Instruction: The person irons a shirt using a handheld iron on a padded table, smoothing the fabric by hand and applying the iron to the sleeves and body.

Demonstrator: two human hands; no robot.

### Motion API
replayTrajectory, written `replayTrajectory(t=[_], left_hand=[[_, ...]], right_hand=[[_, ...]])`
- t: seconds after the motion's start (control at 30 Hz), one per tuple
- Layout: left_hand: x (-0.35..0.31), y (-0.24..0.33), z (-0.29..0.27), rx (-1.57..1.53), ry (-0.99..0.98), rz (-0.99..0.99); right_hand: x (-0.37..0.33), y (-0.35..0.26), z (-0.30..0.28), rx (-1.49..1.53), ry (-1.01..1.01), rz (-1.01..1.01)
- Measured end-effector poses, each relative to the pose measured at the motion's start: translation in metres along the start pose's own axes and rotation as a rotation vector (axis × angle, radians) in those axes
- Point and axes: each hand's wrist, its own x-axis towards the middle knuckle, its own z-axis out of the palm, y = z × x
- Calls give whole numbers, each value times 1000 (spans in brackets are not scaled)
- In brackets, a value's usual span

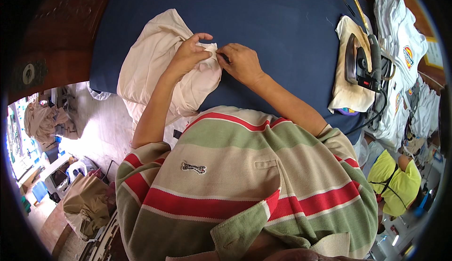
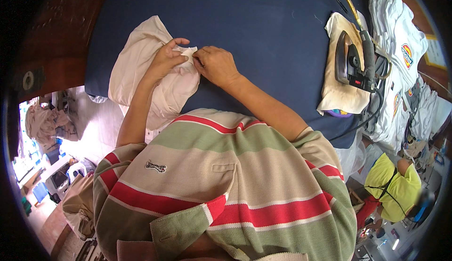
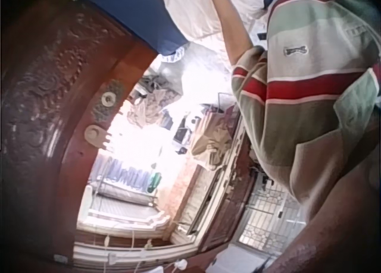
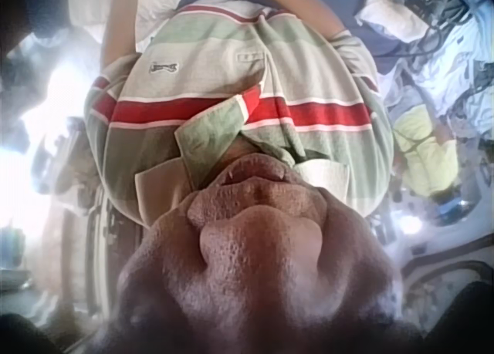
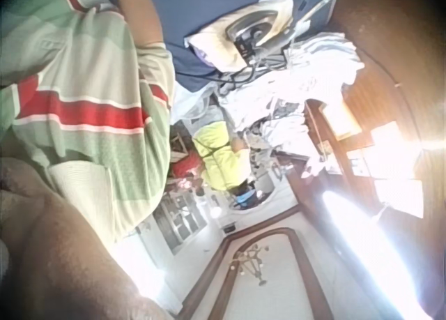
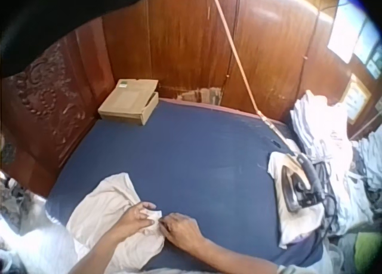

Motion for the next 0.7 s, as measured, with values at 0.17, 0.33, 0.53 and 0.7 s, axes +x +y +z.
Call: replayTrajectory(t=[0.17, 0.33, 0.53, 0.7], left_hand=[[-1, 0, 2, 75, -20, -40], [-1, 5, 5, 79, -56, -11], [4, -5, 3, 62, -90, -1], [1, -7, -2, 132, -59, 5]], right_hand=[[4, 2, -2, 171, -160, 213], [-1, 24, 14, 835, -178, 640], [1, 21, 10, 1110, -130, 840], [0, 36, 7, 1159, 44, 991]])
